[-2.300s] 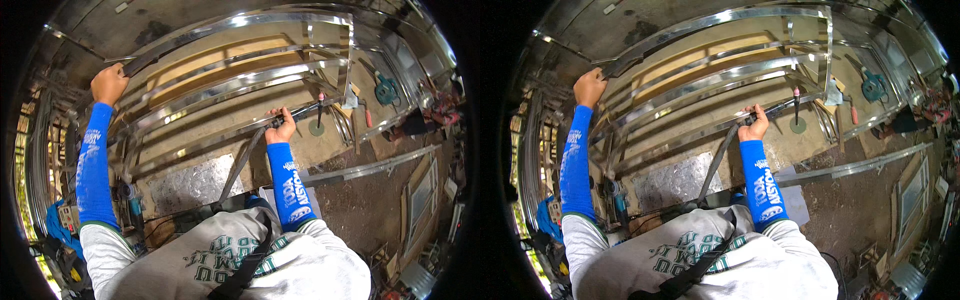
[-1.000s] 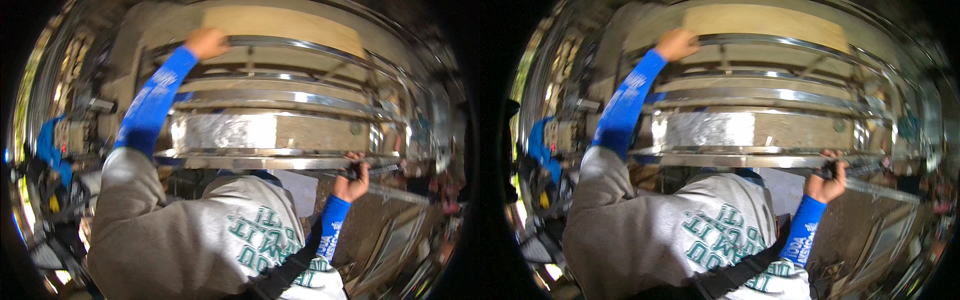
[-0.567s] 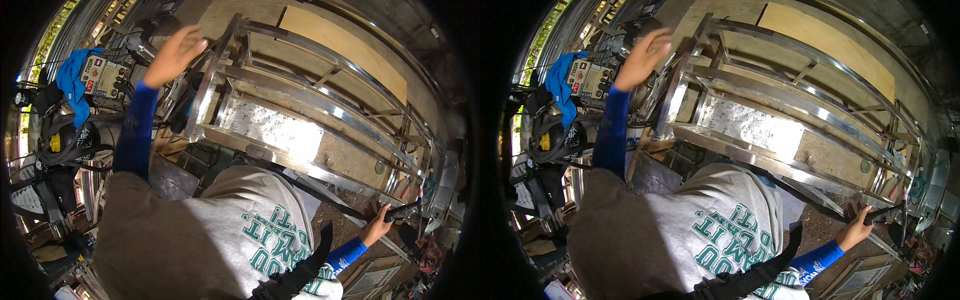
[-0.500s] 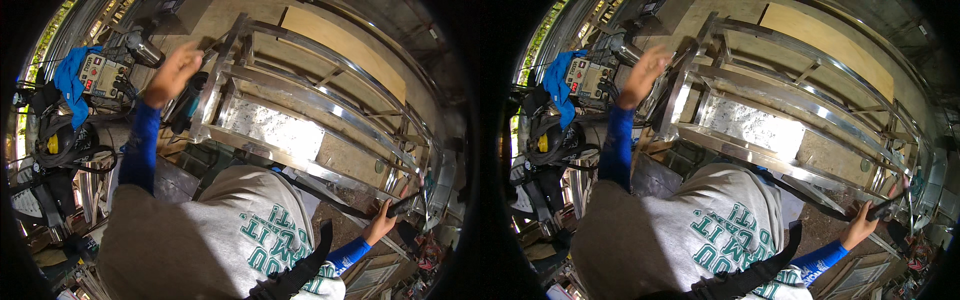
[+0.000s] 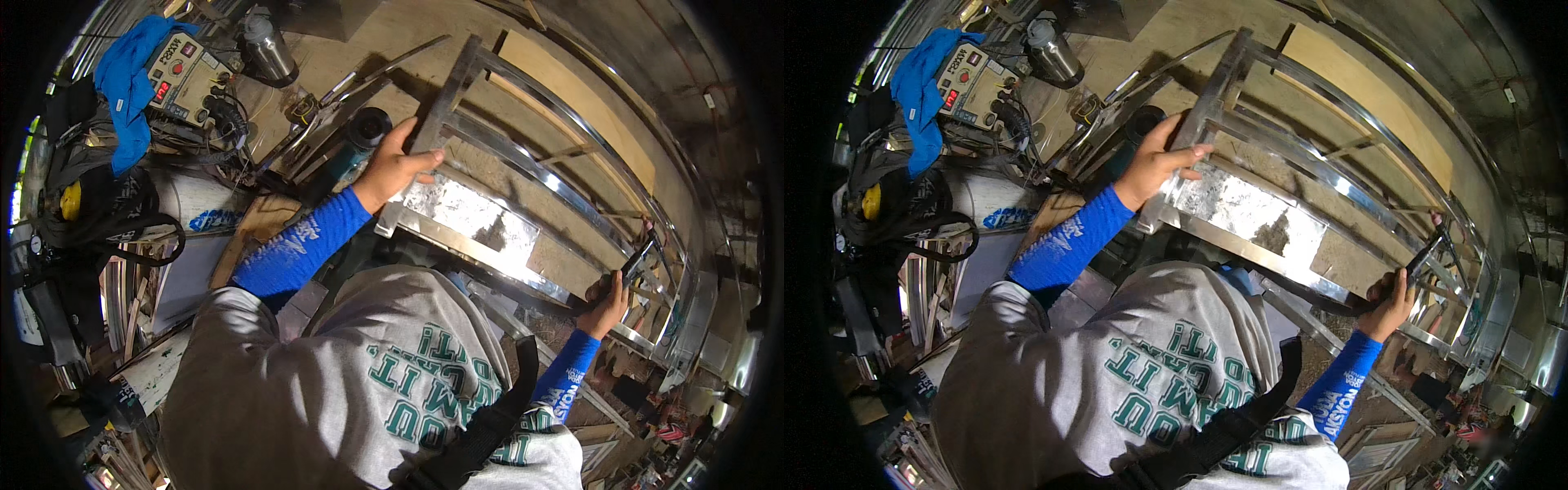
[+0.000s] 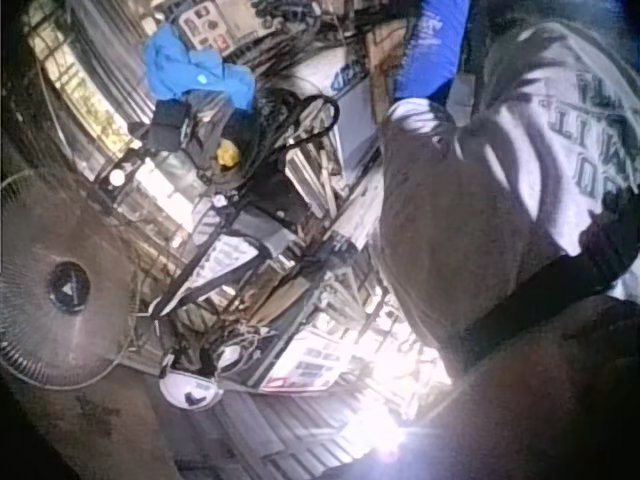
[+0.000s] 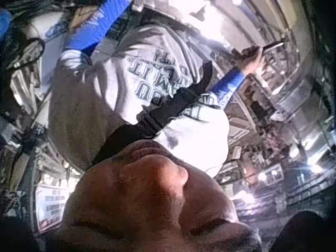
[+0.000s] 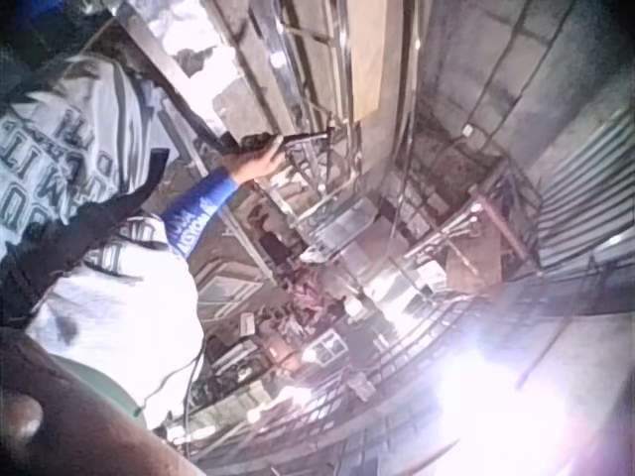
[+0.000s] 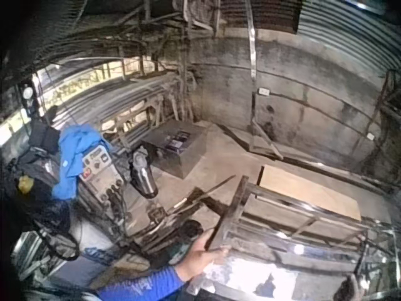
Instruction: The person uses an angle grinder to smooth edges on a metal frame, then uses a welding torch to tack weld joints. They repeatedly position and clamp metal bars and a wooden block within the frame, adjusting alignment and securing pieces.
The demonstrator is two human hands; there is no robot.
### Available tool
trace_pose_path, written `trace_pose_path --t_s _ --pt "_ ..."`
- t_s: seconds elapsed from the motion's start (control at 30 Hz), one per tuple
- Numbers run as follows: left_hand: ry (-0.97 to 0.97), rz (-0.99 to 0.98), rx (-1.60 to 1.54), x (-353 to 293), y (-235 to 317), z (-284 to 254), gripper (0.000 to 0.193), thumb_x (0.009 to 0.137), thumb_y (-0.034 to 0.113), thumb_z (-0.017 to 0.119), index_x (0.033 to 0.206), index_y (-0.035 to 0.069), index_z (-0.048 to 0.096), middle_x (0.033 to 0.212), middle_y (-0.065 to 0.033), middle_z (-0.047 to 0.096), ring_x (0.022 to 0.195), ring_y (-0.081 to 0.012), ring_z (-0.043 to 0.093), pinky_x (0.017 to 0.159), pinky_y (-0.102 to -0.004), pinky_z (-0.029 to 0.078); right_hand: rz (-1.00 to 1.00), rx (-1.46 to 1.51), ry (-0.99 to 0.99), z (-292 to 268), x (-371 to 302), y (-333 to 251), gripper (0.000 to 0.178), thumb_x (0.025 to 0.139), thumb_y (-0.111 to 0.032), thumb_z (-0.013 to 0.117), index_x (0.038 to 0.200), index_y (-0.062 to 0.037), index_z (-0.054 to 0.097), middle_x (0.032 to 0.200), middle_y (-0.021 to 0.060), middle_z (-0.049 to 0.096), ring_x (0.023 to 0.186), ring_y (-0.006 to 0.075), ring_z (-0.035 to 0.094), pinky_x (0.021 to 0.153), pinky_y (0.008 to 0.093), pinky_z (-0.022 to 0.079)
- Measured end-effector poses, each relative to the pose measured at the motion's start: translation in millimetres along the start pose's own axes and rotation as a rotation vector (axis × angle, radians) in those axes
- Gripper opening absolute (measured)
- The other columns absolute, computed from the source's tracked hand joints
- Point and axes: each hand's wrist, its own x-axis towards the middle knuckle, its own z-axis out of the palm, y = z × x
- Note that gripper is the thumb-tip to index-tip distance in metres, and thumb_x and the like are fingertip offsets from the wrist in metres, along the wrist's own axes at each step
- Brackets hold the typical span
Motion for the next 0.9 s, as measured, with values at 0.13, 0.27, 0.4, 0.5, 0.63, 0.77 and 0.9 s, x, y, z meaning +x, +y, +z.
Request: trace_pose_path --t_s 0.13,0.27,0.4,0.5,0.63,0.77,0.9 --pt "-0.009 0.023 0.098 19.4 -6.2 -4.6 0.053 0.086 0.018 0.079 0.133 0.006 0.057 0.104 -0.003 0.07 0.09 -0.0133 0.068 0.067 -0.0315 0.06 -0.022 -0.004 -0.062 -2.2 14.0 4.0 0.019 0.098 -0.024 0.069 0.094 -0.0072 0.06 0.069 0.0037 0.059 0.047 0.0118 0.049 0.042 0.0267 0.035" --pt "0.006 0.044 0.088 22.8 -4.3 -0.2 0.053 0.086 0.017 0.078 0.134 0.005 0.058 0.103 -0.0033 0.071 0.086 -0.0124 0.068 0.065 -0.0302 0.059 -0.016 -0.144 -0.059 2.3 24.1 5.8 0.02 0.097 -0.023 0.071 0.091 -0.0063 0.06 0.067 0.0037 0.06 0.046 0.0124 0.05 0.041 0.0269 0.037" --pt "0.014 0.07 0.096 26.1 -2.5 -1.3 0.053 0.087 0.015 0.077 0.135 0.006 0.057 0.104 -0.0035 0.071 0.089 -0.013 0.07 0.064 -0.03 0.059 0.024 -0.182 -0.031 15.9 20.9 0.2 0.019 0.097 -0.022 0.07 0.09 -0.0058 0.062 0.066 0.004 0.06 0.045 0.0124 0.051 0.04 0.0271 0.037" --pt "-0.003 0.043 0.057 26.6 -1.4 -1.1 0.05 0.088 0.014 0.075 0.133 0.006 0.056 0.104 -0.0041 0.071 0.092 -0.0153 0.071 0.064 -0.0299 0.058 0.001 -0.171 -0.06 9.8 25.0 4.1 0.019 0.097 -0.022 0.07 0.091 -0.0053 0.063 0.066 0.0039 0.06 0.046 0.0126 0.051 0.041 0.027 0.037" --pt "-0.02 0.01 0.081 22.8 -2.2 -3.0 0.05 0.092 0.017 0.072 0.138 0.008 0.053 0.113 -0.0054 0.068 0.099 -0.0191 0.071 0.07 -0.0319 0.058 -0.019 -0.144 -0.001 14.5 18.2 0.6 0.02 0.097 -0.022 0.07 0.09 -0.0063 0.062 0.065 0.0028 0.058 0.047 0.0125 0.052 0.043 0.0272 0.038" --pt "0.239 0.293 0.129 36.8 -45.3 -34.5 0.031 0.102 0.022 0.062 0.127 0.005 0.061 0.112 -0.0027 0.066 0.096 -0.0154 0.068 0.071 -0.0312 0.056 0.041 -0.114 -0.001 -0.6 28.1 12.4 0.018 0.098 -0.025 0.07 0.093 -0.009 0.062 0.065 0.0005 0.057 0.046 0.0101 0.049 0.041 0.0261 0.034" --pt "0.522 0.321 -0.026 -22.3 -76.0 -64.5 0.031 0.106 0.025 0.06 0.127 0.002 0.06 0.115 -0.0064 0.065 0.103 -0.0134 0.061 0.093 -0.0286 0.048 0.012 -0.124 0.001 -9.8 26.1 13.2 0.015 0.099 -0.024 0.067 0.095 -0.0096 0.065 0.067 -0.0011 0.059 0.046 0.0078 0.047 0.041 0.0246 0.033"
